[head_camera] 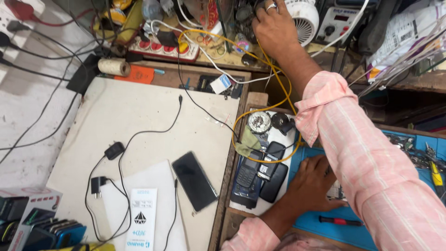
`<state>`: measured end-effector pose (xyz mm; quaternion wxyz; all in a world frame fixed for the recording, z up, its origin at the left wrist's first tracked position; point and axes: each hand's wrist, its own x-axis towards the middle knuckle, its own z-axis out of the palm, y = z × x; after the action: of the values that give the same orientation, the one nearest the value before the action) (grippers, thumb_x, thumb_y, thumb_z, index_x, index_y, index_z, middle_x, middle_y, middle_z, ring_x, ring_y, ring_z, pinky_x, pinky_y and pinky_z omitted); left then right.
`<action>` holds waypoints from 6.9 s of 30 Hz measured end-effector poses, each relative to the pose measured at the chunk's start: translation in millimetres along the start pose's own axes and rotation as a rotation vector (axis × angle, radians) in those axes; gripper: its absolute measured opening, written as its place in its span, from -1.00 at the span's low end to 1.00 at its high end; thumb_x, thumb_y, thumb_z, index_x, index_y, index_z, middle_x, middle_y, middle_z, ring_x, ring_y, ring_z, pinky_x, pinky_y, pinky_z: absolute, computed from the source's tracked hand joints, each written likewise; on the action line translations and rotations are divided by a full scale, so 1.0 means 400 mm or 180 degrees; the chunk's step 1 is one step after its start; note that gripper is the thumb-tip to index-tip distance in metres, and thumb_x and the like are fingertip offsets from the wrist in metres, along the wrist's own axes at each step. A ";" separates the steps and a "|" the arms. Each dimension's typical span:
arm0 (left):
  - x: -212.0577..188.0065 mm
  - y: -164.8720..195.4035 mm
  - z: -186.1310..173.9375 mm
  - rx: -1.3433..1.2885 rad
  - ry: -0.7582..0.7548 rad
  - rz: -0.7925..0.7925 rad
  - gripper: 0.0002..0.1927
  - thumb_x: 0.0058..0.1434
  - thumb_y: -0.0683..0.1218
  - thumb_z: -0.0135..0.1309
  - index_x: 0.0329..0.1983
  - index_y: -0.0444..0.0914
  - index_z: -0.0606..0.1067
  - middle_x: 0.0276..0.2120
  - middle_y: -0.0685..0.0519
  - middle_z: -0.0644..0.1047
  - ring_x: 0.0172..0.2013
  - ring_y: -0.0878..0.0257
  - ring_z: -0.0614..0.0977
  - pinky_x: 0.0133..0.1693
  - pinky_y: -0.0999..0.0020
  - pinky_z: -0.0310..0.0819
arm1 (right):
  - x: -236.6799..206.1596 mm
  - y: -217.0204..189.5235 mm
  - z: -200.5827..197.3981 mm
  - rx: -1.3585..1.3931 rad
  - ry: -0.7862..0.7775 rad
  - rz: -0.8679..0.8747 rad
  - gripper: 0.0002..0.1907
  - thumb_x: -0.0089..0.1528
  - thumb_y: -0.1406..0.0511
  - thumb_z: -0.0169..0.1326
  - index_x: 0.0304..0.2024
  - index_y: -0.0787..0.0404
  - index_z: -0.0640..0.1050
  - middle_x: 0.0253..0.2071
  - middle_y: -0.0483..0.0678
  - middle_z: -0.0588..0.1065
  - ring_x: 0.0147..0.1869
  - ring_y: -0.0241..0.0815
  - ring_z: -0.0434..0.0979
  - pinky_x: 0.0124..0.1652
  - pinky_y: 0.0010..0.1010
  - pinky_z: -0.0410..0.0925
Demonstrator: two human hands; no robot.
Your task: The person is repairing a mobile phone. They connect a ribbon cable to the motherboard, place the battery inside the phone casing, and use a soldering iron to work on the battery connector.
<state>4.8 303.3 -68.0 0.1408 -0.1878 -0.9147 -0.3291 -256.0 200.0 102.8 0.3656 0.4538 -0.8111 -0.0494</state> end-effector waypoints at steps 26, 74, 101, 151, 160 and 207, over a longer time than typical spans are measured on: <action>-0.051 0.003 0.116 -0.0706 0.0279 -0.0336 0.03 -0.01 0.39 0.35 0.43 -0.20 0.35 0.44 -0.15 0.28 0.45 -0.17 0.24 0.40 -0.18 0.15 | -0.710 0.100 -0.374 0.3446 0.1908 0.2208 -0.75 0.47 0.26 0.10 0.09 0.32 0.52 -0.14 0.07 0.54 -0.11 -0.10 0.59 -0.06 -0.37 0.43; 0.098 0.118 0.153 -0.0047 -0.1188 0.0030 0.05 -0.24 0.09 0.47 0.36 -0.25 0.31 0.30 -0.17 0.33 0.28 -0.14 0.35 0.28 -0.07 0.18 | -1.547 -0.096 -0.384 0.4168 0.2114 0.4570 -0.64 0.40 0.38 0.33 0.07 0.24 0.40 -0.17 0.04 0.57 -0.15 -0.14 0.64 -0.10 -0.35 0.52; 0.092 0.115 0.189 -0.0186 -0.0068 -0.0470 -0.27 -0.27 0.07 0.49 -0.08 -0.22 0.39 0.14 -0.18 0.35 0.11 -0.16 0.36 0.10 -0.07 0.22 | -1.537 -0.064 -0.322 0.6474 0.3459 0.5035 -0.77 0.45 0.21 0.17 0.03 0.17 0.48 -0.25 -0.10 0.47 -0.22 -0.32 0.43 -0.15 -0.51 0.34; 0.159 0.037 0.244 -0.0535 -0.0325 -0.0592 -0.37 -0.08 0.12 0.49 0.02 -0.26 0.62 -0.14 0.07 0.44 -0.12 0.17 0.43 -0.03 0.18 0.27 | -1.390 -0.072 -0.381 0.3203 0.0268 0.2521 -0.78 0.33 0.27 0.12 -0.17 0.32 0.48 -0.32 0.04 0.51 -0.25 0.00 0.60 -0.30 -0.38 0.46; 0.144 0.038 0.248 -0.0243 -0.0234 -0.0294 -0.44 -0.01 0.14 0.46 -0.02 -0.23 0.63 -0.16 0.11 0.43 -0.12 0.18 0.42 -0.06 0.16 0.21 | -1.391 -0.076 -0.376 0.3151 0.0214 0.2532 -0.76 0.34 0.23 0.14 -0.17 0.30 0.48 -0.36 0.03 0.50 -0.26 -0.02 0.60 -0.30 -0.39 0.44; 0.137 0.038 0.244 -0.0397 -0.0451 -0.0223 -0.38 0.10 0.05 0.40 0.19 -0.25 0.52 -0.07 0.06 0.46 -0.06 0.12 0.47 -0.03 0.18 0.29 | -1.347 -0.064 -0.410 0.3010 -0.0168 0.2101 -0.81 0.23 0.36 0.20 -0.21 0.33 0.47 -0.33 0.04 0.52 -0.33 -0.03 0.57 -0.34 -0.30 0.40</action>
<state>-50.3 391.9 -111.2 0.0522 -0.1869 -0.9061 -0.3761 39.3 642.4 -83.8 0.0987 0.2894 -0.8526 0.4238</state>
